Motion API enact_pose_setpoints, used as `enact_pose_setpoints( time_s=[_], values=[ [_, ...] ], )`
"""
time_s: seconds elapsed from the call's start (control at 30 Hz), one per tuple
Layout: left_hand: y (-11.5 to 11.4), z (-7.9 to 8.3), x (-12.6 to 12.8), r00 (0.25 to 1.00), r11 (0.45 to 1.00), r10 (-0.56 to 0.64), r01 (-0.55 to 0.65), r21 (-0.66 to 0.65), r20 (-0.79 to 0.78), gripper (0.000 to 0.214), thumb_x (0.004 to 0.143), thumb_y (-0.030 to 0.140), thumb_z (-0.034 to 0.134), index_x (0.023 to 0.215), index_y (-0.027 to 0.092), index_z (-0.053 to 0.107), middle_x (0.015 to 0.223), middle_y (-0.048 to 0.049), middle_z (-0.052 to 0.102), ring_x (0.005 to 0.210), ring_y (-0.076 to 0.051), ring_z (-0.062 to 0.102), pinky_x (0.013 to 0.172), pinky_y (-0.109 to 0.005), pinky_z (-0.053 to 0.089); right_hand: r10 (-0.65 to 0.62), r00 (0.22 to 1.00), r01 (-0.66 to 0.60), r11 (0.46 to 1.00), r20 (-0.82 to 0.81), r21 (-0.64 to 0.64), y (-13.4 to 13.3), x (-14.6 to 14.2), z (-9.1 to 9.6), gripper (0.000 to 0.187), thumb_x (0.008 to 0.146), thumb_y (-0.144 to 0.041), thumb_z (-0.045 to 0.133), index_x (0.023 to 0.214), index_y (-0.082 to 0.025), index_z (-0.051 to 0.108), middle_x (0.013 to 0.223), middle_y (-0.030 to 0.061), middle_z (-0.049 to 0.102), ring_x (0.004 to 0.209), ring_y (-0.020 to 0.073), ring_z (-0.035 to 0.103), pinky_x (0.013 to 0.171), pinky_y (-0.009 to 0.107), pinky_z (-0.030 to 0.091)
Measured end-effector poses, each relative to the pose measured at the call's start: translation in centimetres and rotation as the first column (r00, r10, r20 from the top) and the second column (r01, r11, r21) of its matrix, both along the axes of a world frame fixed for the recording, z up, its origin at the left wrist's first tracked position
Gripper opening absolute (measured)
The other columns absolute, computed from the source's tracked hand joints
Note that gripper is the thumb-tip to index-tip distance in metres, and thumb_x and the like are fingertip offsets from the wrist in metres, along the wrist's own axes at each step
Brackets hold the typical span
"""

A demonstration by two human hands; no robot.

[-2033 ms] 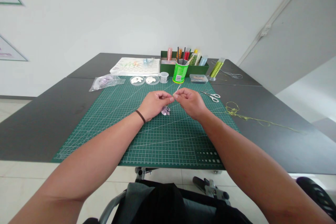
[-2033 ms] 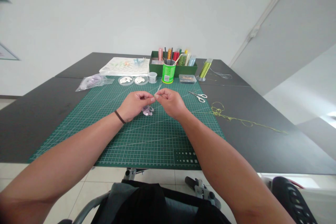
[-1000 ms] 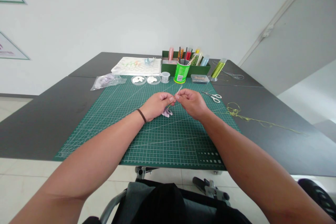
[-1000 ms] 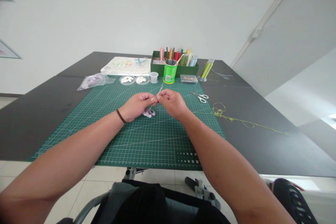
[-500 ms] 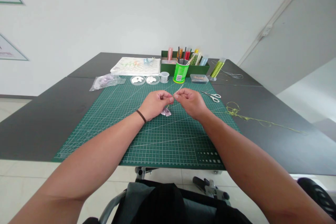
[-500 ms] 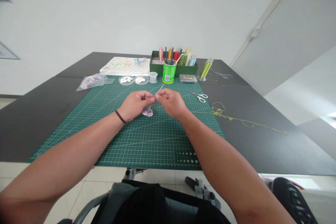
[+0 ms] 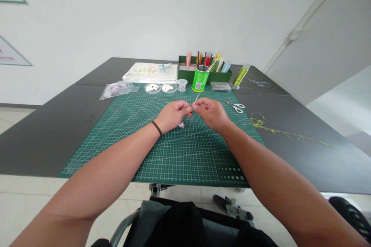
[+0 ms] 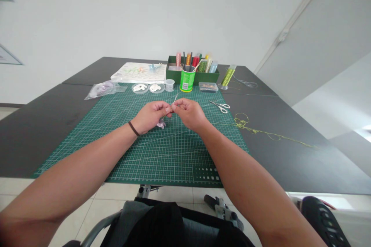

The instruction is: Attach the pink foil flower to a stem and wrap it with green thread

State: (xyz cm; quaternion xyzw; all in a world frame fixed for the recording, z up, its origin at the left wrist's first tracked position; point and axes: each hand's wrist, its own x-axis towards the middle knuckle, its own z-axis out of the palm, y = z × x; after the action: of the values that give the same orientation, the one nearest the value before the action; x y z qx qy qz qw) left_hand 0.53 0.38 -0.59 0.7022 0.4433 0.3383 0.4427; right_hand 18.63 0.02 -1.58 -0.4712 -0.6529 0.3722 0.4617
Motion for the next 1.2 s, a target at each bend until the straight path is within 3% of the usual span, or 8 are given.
enact_pose_setpoints(
  time_s=[0.3,0.5,0.63,0.77,1.07,1.2],
  values=[
    [-0.15,0.36,-0.01,0.999,0.998,0.003,0.000,0.058,-0.052,0.024,0.095,0.032,0.056,0.080,0.017,0.067,0.076,-0.0010,0.071,0.054,-0.009,0.053,0.055,-0.023,0.043,0.003,1.000,-0.003,1.000,-0.001,-0.019,0.19,0.17,-0.14,0.027,0.080,-0.045,0.069,0.082,-0.019,0.063,0.054,-0.0083,0.040,0.049,0.0081,0.029,0.048,0.026,0.021],
    [-0.10,0.15,0.16,0.999,0.996,0.047,-0.046,0.073,-0.008,0.018,0.086,0.034,0.072,0.092,0.017,0.067,0.082,-0.0021,0.074,0.060,-0.010,0.062,0.057,-0.023,0.048,0.003,1.000,-0.003,1.000,-0.018,-0.005,0.14,0.15,-0.09,0.026,0.079,-0.045,0.068,0.081,-0.019,0.062,0.052,-0.0092,0.038,0.049,0.0082,0.029,0.048,0.026,0.021],
    [-0.24,0.34,0.14,0.997,0.997,0.068,-0.067,0.031,-0.027,0.017,0.091,0.033,0.065,0.084,0.017,0.067,0.077,-0.0015,0.073,0.049,-0.008,0.054,0.051,-0.024,0.042,0.002,1.000,-0.002,1.000,0.014,-0.010,-0.04,0.00,0.17,0.025,0.080,-0.044,0.066,0.081,-0.019,0.063,0.053,-0.0082,0.041,0.049,0.0082,0.030,0.048,0.026,0.021],
    [-0.45,0.83,0.03,0.994,0.996,0.055,-0.048,0.075,-0.090,0.021,0.093,0.030,0.062,0.078,0.018,0.069,0.065,0.0013,0.069,0.047,-0.008,0.047,0.051,-0.024,0.037,0.003,1.000,-0.003,1.000,0.023,-0.005,-0.07,-0.06,0.22,0.027,0.079,-0.045,0.067,0.082,-0.019,0.064,0.054,-0.0082,0.040,0.050,0.0084,0.031,0.048,0.026,0.022],
    [-0.51,0.99,0.11,0.990,0.995,-0.001,0.014,0.097,-0.140,0.026,0.097,0.026,0.052,0.078,0.019,0.068,0.070,0.0005,0.072,0.050,-0.010,0.051,0.058,-0.025,0.044,0.004,1.000,-0.003,1.000,0.031,-0.014,0.19,0.17,-0.20,0.029,0.079,-0.047,0.067,0.082,-0.019,0.066,0.058,-0.0044,0.051,0.051,0.0088,0.035,0.048,0.026,0.024],
    [-0.55,1.02,0.16,0.987,0.994,0.002,0.015,0.107,-0.158,0.027,0.098,0.025,0.053,0.077,0.019,0.068,0.064,0.0013,0.068,0.053,-0.011,0.052,0.061,-0.026,0.046,0.004,1.000,-0.003,1.000,0.028,-0.022,0.20,0.21,-0.14,0.028,0.078,-0.047,0.067,0.082,-0.019,0.065,0.055,-0.0064,0.046,0.050,0.0088,0.032,0.048,0.026,0.023]
  ],
)
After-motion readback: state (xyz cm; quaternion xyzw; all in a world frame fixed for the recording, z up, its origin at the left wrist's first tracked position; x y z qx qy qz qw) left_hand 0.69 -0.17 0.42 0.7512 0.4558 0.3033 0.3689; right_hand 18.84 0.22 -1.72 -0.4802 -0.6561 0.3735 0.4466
